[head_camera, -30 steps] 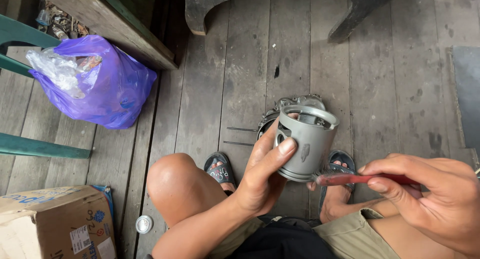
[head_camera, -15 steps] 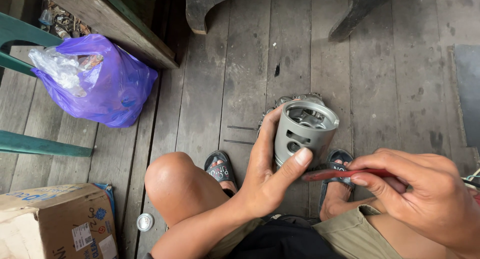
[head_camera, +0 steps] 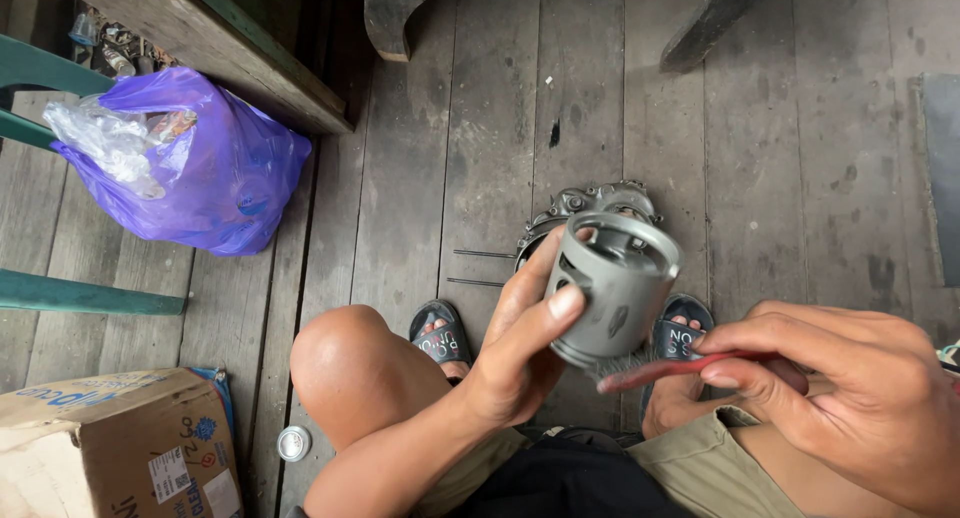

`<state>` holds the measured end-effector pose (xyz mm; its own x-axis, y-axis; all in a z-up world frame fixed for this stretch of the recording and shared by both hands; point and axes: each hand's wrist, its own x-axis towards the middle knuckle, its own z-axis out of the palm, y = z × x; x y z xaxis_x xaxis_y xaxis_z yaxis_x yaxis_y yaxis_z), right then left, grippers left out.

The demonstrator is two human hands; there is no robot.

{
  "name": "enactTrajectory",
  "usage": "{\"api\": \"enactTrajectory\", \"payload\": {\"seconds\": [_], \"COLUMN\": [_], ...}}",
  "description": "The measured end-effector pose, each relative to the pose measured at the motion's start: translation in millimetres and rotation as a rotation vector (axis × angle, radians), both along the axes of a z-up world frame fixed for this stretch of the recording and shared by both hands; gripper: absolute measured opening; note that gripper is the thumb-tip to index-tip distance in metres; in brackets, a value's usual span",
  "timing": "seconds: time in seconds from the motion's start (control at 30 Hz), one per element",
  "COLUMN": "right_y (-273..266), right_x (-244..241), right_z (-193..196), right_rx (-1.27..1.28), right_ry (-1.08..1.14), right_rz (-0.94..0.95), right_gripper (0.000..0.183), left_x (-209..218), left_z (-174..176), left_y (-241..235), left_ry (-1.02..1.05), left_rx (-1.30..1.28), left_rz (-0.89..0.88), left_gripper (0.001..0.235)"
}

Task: Cleaning a motorcycle piston with a small brush

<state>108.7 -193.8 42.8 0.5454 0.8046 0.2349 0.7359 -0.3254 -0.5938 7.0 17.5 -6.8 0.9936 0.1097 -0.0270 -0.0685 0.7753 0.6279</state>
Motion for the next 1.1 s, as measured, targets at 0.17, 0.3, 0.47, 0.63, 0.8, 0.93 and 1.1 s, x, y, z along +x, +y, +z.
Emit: {"api": "enactTrajectory", "payload": {"seconds": [0.17,0.3,0.47,0.63,0.8,0.93,1.1], "right_y": [-3,1,-3,-8,-12,-14,-13], "right_x": [2,1,4,3,-1,-7,-13], "right_z": [-4,0,1,0,-2,2,7], "right_rx": [-0.025,0.002,-0.052,-0.074,-0.074,-0.078,-0.088], "right_ry": [0.027,0.050,0.021,0.036,0.033,0.028,0.039], "right_rz": [0.015,-0.041,-0.083,-0.139,-0.161,-0.185,-0.198], "right_gripper": [0.019,0.018,0.015,0.016,0.015,0.014,0.018], "left_x": [-3,0,6,4,3,2,-6], "left_z": [-22,-9,0,-19,-29,-6,-10], "left_y": [-5,-3,-5,-11,-19,-14,-14], "left_ry": [0.025,0.031,0.027,0.092,0.163,0.078,-0.041], "left_rx": [-0.118,-0.148,-0.200,-0.264,-0.361,-0.323,-0.189], "left_rz": [-0.044,-0.101,-0.093,-0.004,0.017,-0.034,0.028], "left_gripper": [0.070,0.068,0.059,0.055,0.061,0.068,0.054]}}
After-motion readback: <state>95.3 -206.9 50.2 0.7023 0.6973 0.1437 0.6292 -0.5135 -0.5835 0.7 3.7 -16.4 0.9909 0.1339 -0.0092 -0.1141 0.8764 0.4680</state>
